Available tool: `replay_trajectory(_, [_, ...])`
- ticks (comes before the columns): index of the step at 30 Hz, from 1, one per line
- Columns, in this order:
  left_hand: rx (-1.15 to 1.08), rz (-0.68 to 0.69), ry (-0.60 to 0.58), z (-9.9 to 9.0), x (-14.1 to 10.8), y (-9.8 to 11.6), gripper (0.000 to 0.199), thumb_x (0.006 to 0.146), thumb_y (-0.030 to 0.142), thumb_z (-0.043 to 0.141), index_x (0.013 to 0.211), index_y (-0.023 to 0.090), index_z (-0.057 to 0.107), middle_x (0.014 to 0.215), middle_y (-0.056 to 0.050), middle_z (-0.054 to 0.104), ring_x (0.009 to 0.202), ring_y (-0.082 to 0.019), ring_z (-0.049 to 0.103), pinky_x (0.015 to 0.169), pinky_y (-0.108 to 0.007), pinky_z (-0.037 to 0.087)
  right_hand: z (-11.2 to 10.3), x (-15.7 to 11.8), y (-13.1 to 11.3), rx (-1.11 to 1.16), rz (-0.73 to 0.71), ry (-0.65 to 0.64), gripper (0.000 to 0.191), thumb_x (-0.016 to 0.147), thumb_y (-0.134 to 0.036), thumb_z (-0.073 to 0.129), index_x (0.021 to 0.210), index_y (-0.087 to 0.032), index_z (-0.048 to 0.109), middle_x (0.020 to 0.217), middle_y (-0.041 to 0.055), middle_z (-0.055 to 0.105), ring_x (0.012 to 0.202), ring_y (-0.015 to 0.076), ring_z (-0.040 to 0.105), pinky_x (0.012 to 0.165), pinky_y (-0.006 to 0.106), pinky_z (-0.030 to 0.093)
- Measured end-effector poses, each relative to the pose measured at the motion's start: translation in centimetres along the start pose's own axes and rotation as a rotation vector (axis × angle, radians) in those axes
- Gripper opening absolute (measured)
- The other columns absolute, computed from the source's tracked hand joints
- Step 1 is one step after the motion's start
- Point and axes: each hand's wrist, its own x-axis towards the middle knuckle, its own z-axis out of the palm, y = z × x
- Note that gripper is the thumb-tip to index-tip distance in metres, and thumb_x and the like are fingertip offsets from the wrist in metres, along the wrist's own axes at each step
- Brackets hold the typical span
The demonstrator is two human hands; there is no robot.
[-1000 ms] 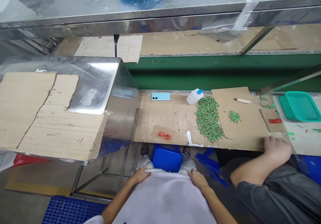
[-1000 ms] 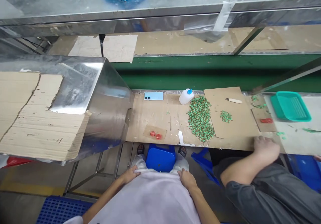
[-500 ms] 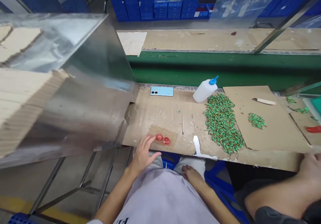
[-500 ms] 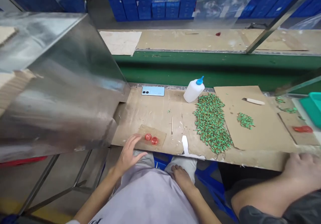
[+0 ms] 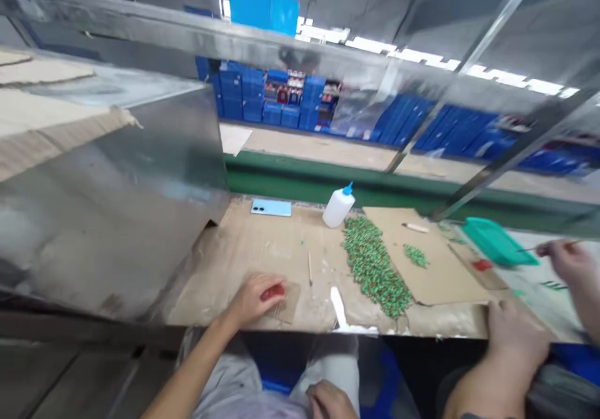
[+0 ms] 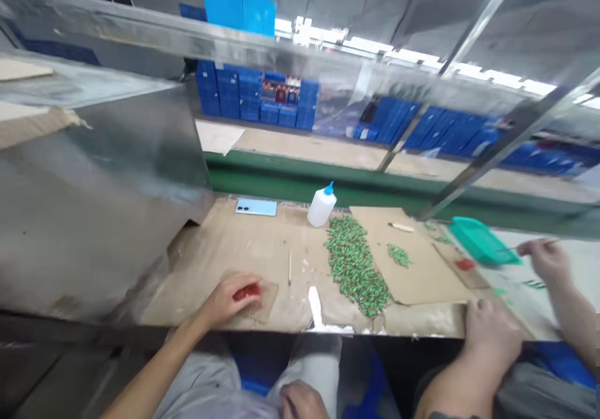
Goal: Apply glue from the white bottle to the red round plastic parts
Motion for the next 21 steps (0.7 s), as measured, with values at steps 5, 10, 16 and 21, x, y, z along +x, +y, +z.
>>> replay_trajectory(5, [0.025, -0.008, -0.062, 0.2, -0.5, -0.7, 0.029, 0.088, 0.035, 0.08, 0.113, 0.021, 0.076, 0.115, -0.009, 0.079, 0.115, -0.031, 0.072, 0.102, -0.048, 0.058, -7.6, 7.9, -2.9, 0.02, -0.083, 0.387, 0.033, 0.102, -0.046, 0.054, 0.128, -0.027, 0.061, 0.122, 0.0114, 0.07, 0.107, 0.0257, 0.07, 0.094, 0.045, 0.06])
replay_trajectory(10, [0.002, -0.092, -0.145, 0.5, -0.8, -1.5, 0.041, 0.084, 0.03, 0.084, 0.124, 0.023, 0.074, 0.124, -0.01, 0.076, 0.122, -0.031, 0.067, 0.108, -0.05, 0.054, -15.8, 24.5, -5.5, 0.207, 0.098, 0.675, 0.098, 0.078, -0.063, 0.068, 0.15, -0.01, 0.028, 0.159, 0.0304, 0.035, 0.148, 0.0392, 0.04, 0.119, 0.055, 0.04])
replay_trajectory(16, [-0.066, -0.1, 0.009, 0.4, -0.7, -0.5, 0.034, 0.083, 0.024, 0.083, 0.117, 0.022, 0.076, 0.11, -0.01, 0.078, 0.106, -0.027, 0.071, 0.095, -0.041, 0.06, -17.0, 34.7, -3.5, 0.254, 0.208, 0.592, 0.094, 0.062, -0.063, 0.069, 0.133, -0.007, 0.041, 0.139, 0.0318, 0.055, 0.129, 0.039, 0.055, 0.109, 0.055, 0.046])
replay_trajectory(21, [-0.126, -0.195, 0.001, -0.1, -0.6, 0.5, 0.036, 0.078, 0.027, 0.089, 0.111, 0.023, 0.074, 0.113, -0.008, 0.075, 0.109, -0.026, 0.069, 0.102, -0.043, 0.052, -16.0, 28.3, -5.1, 0.294, 0.074, 0.568, 0.088, 0.068, -0.061, 0.071, 0.136, -0.015, 0.041, 0.138, 0.0193, 0.058, 0.124, 0.0293, 0.06, 0.104, 0.042, 0.051])
